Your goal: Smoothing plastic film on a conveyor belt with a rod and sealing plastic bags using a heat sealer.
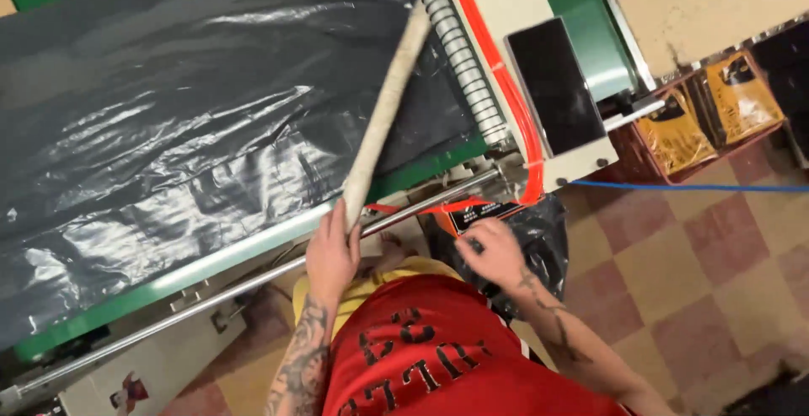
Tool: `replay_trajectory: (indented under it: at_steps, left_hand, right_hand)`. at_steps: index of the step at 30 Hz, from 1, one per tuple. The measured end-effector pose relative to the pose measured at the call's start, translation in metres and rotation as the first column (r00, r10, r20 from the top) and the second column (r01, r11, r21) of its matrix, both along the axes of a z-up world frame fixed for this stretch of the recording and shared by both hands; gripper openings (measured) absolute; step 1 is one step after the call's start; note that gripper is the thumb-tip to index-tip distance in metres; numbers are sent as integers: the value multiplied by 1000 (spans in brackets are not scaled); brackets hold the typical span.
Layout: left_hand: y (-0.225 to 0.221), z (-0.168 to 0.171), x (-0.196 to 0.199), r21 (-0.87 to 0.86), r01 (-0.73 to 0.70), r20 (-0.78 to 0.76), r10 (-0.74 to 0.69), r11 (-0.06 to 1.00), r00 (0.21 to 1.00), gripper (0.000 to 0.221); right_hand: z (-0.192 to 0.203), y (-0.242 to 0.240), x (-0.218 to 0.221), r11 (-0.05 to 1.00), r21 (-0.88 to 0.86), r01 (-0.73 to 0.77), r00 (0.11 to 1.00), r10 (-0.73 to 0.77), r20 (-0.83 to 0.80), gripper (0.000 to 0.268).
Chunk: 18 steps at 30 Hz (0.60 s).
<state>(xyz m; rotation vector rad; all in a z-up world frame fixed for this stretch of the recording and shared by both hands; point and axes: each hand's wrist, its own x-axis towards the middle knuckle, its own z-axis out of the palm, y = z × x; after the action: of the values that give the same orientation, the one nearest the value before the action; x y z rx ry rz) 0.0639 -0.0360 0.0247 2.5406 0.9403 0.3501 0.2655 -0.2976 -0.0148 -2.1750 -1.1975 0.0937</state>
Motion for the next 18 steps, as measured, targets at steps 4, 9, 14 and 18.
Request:
replay_trajectory:
  at_steps: [4,9,14,18]
  left_hand:
    - [3,-6,-3,-55,18,-4,-18,998,1000,58]
    - [25,-29,-37,15,16,68,-17,1000,998,56]
    - [61,-39,-105,224,-242,116,221,944,968,55]
    - [93,-61,-193,353,-532,278,457,770,845,52]
  right_hand:
    - [0,-2,19,997,24,72,996,-74,59,17]
    - [24,84,0,978,200,-68,998,68,7,15]
    - [31,161,15,978,5,-210,977,210,-30,37]
    - [48,191,25,782,-581,-226,974,161,-162,74]
